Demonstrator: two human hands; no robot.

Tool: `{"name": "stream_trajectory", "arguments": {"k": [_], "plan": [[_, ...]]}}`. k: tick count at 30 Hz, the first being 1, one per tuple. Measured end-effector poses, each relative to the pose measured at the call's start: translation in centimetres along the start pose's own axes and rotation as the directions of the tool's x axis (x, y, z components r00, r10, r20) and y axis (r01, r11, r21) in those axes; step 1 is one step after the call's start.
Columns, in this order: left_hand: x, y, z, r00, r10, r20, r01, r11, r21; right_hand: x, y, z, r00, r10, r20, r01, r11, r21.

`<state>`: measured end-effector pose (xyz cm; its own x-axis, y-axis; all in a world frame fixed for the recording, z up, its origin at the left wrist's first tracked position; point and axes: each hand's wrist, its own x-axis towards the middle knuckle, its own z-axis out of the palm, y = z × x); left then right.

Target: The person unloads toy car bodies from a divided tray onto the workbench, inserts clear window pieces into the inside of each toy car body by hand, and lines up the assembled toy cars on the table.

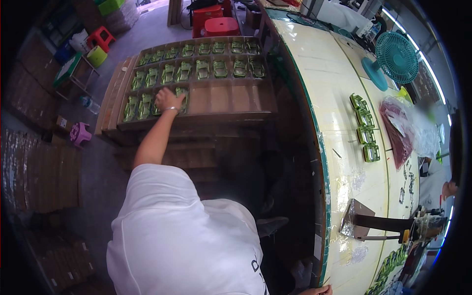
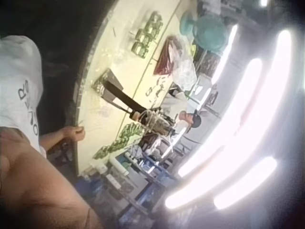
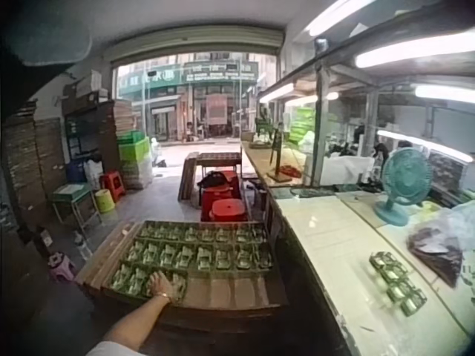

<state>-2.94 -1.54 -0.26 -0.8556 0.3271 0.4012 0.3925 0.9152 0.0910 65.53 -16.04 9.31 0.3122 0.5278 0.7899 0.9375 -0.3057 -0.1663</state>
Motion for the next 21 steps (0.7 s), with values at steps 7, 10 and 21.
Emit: {"name": "stream_trajectory", "arguments": {"k": [7,10,21], "plan": [[0.8,-2.4,0.8,0.917,-0.055,0.396,0.089,0.994,-0.066,1.4,-0.2,0.6,0.997,-0.081,0.003,0.081,0.997,-0.007],[1.8,-1.0,-0.9,0.926,0.022,0.378,0.013,0.996,-0.089,0.2,2.2,0.2,0.997,0.038,0.073,-0.040,0.999,0.026],[0.2,28.4,-14.2,0.616,0.784,-0.082,-0.590,0.390,-0.707,0.4,1.9,0.8,1.000,0.000,0.031,0.001,1.000,-0.013]]}}
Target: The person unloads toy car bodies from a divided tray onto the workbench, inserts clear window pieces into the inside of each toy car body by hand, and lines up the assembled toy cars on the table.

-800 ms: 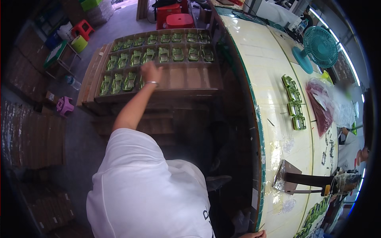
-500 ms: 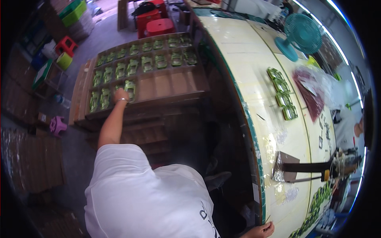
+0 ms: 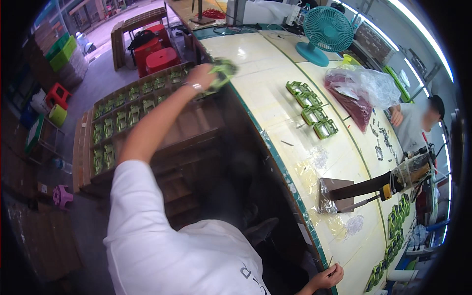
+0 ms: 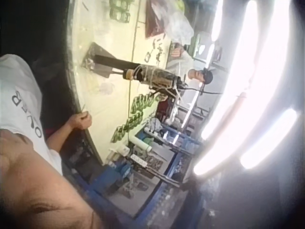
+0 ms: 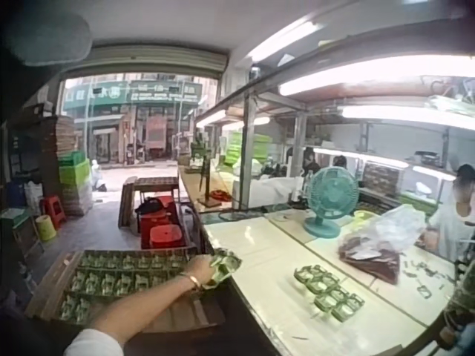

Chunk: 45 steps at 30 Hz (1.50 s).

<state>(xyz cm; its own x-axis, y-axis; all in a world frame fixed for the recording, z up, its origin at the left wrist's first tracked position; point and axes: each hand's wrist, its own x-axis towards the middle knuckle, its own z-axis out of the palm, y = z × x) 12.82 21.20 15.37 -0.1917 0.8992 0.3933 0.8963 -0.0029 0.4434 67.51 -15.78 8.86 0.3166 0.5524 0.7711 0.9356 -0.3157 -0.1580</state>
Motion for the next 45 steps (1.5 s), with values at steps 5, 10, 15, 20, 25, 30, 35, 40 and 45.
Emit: {"name": "stream_trajectory", "arguments": {"k": [5,10,15,20,25,30,35,40,45], "plan": [[8.7,11.7,10.0,0.979,0.110,0.171,-0.120,0.992,0.047,0.0,-0.4,-0.2,0.999,-0.022,-0.027,0.021,0.999,-0.032],[9.6,14.2,13.9,0.984,0.076,0.163,-0.074,0.997,-0.018,0.5,-0.7,0.2,0.994,-0.092,-0.058,0.087,0.993,-0.079],[8.7,15.1,11.8,0.952,0.200,-0.233,-0.258,0.931,-0.257,0.5,-1.4,-0.6,0.998,-0.060,-0.030,0.055,0.990,-0.133],[-3.2,-1.0,3.8,0.832,0.197,-0.519,-0.251,0.967,-0.036,1.0,-2.7,-1.1,0.996,0.063,0.060,-0.055,0.991,-0.120],[-20.5,-21.8,-6.1,0.660,-0.520,-0.542,0.730,0.614,0.301,0.5,-2.3,-1.0,0.993,0.086,0.085,-0.074,0.988,-0.137],[-30.1,-28.3,-9.5,0.331,-0.749,-0.573,0.914,0.103,0.393,0.3,-1.3,-1.0,0.999,-0.009,0.033,0.013,0.990,-0.140],[-32.9,-31.1,-10.5,0.194,-0.891,-0.410,0.955,0.076,0.286,1.7,-1.7,-0.1,0.991,-0.128,-0.038,0.126,0.990,-0.057],[-32.5,-32.2,-11.1,0.265,-0.795,-0.545,0.944,0.099,0.314,1.4,-1.5,-0.1,0.991,-0.124,-0.049,0.120,0.990,-0.067],[-25.2,-30.0,-13.0,0.548,-0.633,-0.546,0.836,0.409,0.364,0.9,-1.2,0.0,0.991,-0.114,-0.072,0.106,0.988,-0.110]]}}
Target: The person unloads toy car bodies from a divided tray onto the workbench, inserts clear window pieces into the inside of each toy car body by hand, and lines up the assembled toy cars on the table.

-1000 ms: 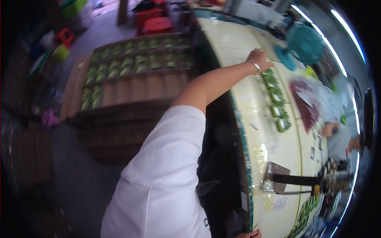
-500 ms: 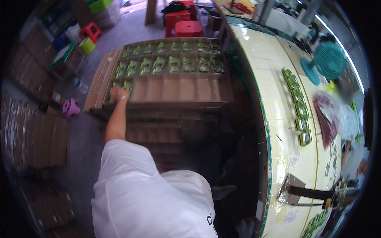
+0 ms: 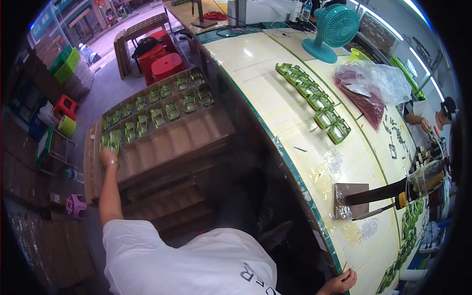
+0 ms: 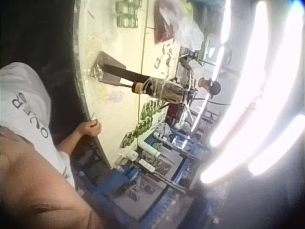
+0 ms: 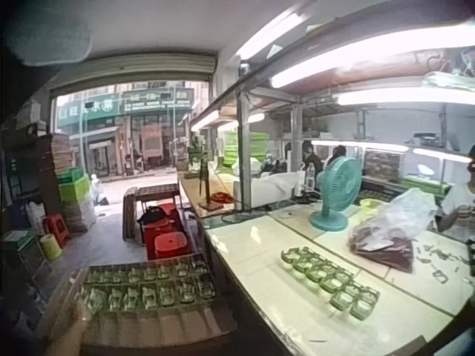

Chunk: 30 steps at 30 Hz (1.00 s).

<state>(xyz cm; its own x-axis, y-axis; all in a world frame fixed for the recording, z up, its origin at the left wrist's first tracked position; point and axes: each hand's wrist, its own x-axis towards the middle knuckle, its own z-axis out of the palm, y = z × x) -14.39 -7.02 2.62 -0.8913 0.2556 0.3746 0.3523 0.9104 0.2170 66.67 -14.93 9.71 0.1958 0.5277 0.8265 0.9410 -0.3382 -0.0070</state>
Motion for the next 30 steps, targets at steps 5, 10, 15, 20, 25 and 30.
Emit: {"name": "stream_trajectory", "arguments": {"k": [5,10,15,20,25,30], "plan": [[-0.8,21.6,-3.6,0.835,0.548,-0.052,-0.511,0.736,-0.444,-0.5,0.5,0.4,0.999,0.021,0.032,-0.022,1.000,0.022],[-7.0,44.9,-5.6,0.642,0.765,-0.046,-0.647,0.509,-0.567,0.1,-0.1,0.6,0.999,0.031,0.008,-0.031,1.000,0.006],[-15.6,58.4,-7.3,0.536,0.844,0.014,-0.731,0.473,-0.492,-0.6,0.4,0.6,0.999,0.042,-0.030,-0.044,0.998,-0.045],[-17.3,61.7,-5.2,0.531,0.842,0.093,-0.710,0.502,-0.494,0.1,0.0,0.8,1.000,0.002,-0.021,-0.004,0.999,-0.050],[-16.7,58.6,-5.7,0.526,0.832,-0.177,-0.760,0.365,-0.537,0.5,-0.6,1.0,1.000,-0.004,-0.030,0.002,0.998,-0.061],[-16.4,43.4,-5.0,0.530,0.567,-0.630,-0.790,0.062,-0.610,0.7,-1.0,0.8,0.995,-0.029,-0.096,0.018,0.994,-0.107]]}}
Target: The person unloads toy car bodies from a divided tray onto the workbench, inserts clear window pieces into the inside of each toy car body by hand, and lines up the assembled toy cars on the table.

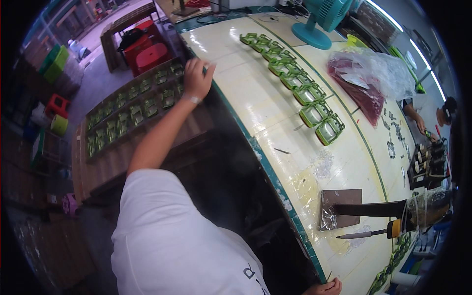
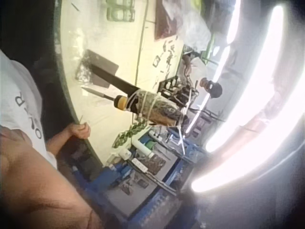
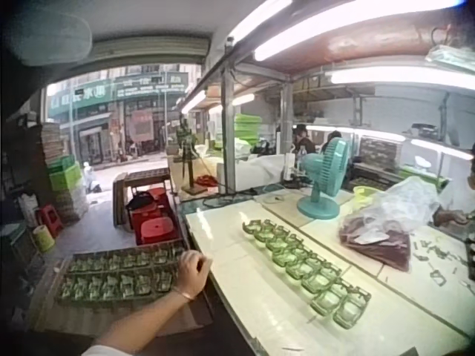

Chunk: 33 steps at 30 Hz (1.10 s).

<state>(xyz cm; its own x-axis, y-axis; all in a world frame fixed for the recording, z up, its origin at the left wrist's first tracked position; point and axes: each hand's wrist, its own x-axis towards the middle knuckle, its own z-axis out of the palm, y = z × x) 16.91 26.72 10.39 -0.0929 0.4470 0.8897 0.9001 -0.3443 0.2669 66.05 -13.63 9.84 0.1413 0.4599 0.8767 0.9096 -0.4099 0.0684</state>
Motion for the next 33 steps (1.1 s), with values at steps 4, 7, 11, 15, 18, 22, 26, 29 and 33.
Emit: {"name": "stream_trajectory", "arguments": {"k": [4,7,11,15,18,22,26,29,33], "plan": [[-14.0,-0.7,-9.1,0.878,-0.178,0.445,0.050,0.958,0.283,0.1,0.1,0.3,0.999,-0.037,-0.025,0.038,0.999,0.036],[-19.3,0.1,-11.9,0.691,-0.261,0.674,-0.003,0.931,0.364,0.1,0.3,-0.1,0.999,-0.038,-0.003,0.039,0.997,0.059],[-20.1,0.8,-12.9,0.648,-0.385,0.657,0.111,0.901,0.418,-0.2,0.8,-0.3,0.999,-0.044,-0.001,0.043,0.993,0.110],[-22.5,1.8,-17.6,0.623,-0.285,0.729,0.071,0.948,0.310,-0.2,0.2,-0.4,1.000,0.017,-0.006,-0.016,0.993,0.115],[-21.8,3.9,-20.6,0.494,-0.275,0.825,0.084,0.959,0.270,-0.4,-0.1,-0.1,0.999,0.045,-0.031,-0.040,0.991,0.130],[-18.9,4.0,-19.8,0.540,-0.453,0.709,0.204,0.888,0.412,-0.2,0.2,-0.2,0.998,0.007,-0.064,-0.002,0.996,0.090],[-14.8,-1.3,-12.5,0.766,-0.536,0.356,0.286,0.779,0.557,-0.9,0.5,-0.4,0.998,0.026,-0.056,-0.020,0.994,0.105],[-11.2,-1.2,-9.4,0.236,-0.861,0.451,0.377,0.509,0.774,-2.9,2.1,0.0,0.993,0.106,0.059,-0.113,0.985,0.130],[-14.0,-6.0,-7.9,0.300,-0.871,0.390,0.419,0.487,0.766,-3.4,2.3,0.6,0.986,0.120,0.115,-0.139,0.975,0.173]]}}
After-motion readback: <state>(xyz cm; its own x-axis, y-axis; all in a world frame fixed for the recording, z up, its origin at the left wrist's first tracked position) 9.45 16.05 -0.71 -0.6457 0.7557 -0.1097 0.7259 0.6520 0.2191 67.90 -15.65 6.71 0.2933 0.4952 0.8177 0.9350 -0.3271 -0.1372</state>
